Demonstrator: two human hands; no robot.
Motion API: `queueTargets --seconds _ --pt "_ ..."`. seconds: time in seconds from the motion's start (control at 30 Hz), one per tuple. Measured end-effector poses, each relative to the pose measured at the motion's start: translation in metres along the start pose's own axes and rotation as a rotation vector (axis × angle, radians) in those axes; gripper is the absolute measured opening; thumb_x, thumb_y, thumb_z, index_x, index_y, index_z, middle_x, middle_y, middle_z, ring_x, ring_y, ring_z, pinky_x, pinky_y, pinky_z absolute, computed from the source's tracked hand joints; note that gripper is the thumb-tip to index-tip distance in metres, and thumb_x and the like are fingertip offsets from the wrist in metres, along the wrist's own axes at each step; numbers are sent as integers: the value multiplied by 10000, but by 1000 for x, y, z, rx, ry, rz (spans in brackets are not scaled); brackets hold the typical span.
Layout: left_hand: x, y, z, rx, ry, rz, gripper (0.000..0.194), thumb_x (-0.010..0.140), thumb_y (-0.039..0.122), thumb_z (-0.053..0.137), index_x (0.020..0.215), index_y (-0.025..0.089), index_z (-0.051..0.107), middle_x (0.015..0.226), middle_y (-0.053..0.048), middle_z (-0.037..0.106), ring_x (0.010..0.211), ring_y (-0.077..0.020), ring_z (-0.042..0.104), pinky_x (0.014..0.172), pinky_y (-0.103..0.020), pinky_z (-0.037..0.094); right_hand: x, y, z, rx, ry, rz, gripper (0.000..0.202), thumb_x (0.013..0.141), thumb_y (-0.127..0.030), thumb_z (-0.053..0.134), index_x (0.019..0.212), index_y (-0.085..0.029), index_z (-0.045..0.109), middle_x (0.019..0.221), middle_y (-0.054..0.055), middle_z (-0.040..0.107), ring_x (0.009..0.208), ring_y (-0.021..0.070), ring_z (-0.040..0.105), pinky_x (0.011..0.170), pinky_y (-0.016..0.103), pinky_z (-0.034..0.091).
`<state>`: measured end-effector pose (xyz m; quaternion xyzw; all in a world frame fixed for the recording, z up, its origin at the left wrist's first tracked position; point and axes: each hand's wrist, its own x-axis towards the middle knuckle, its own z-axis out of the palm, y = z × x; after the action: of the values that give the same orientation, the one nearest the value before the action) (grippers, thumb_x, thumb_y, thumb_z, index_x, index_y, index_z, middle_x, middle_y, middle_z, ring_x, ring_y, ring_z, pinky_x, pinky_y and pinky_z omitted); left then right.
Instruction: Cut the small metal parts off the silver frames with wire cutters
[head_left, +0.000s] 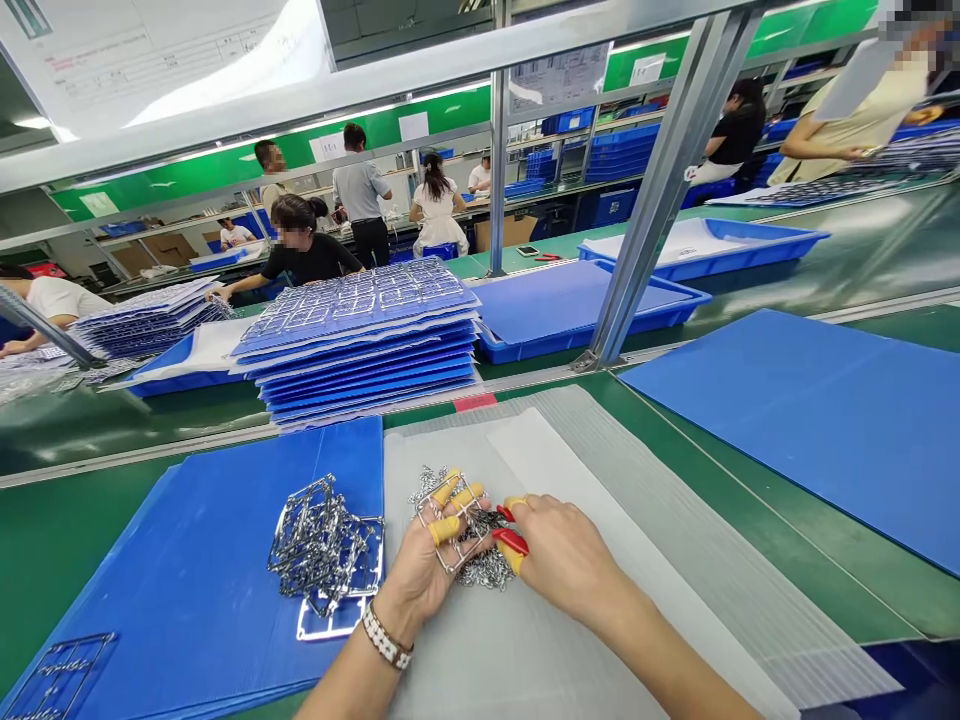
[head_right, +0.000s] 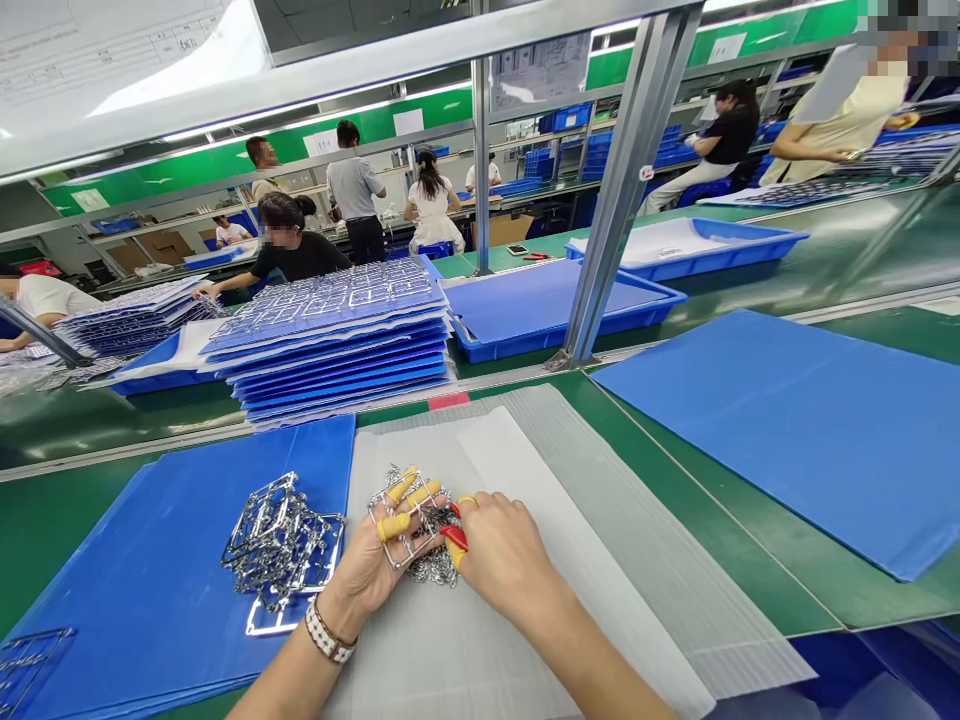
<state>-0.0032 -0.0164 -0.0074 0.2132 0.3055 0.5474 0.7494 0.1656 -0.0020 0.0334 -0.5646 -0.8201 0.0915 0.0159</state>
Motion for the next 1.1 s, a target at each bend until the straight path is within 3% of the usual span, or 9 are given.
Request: queueTargets --seconds 0.23,0.53,1.1 --pt "0 3 0 -22 4 34 563 793 94 566 1313 224 394 1367 -140 466 1241 -316 455 925 -462 463 0 2 7 -2 -18 16 186 812 -290 519 925 -179 618 902 97 653 869 231 589 678 309 342" --pt "1 0 -1 5 20 43 558 782 111 592 1301 213 415 1348 -148 488 1240 -308 458 910 -416 472 7 -7 8 -35 30 -14 143 803 -266 516 862 -179 613 893 94 650 878 249 580 710 340 345" --pt "3 -4 0 11 62 78 664 740 60 612 1339 201 362 1219 -127 596 1145 -232 554 946 -335 441 12 -20 -15 -142 -39 -42 141 768 -152 543 883 -153 624 862 112 654 843 247 622 685 317 391"
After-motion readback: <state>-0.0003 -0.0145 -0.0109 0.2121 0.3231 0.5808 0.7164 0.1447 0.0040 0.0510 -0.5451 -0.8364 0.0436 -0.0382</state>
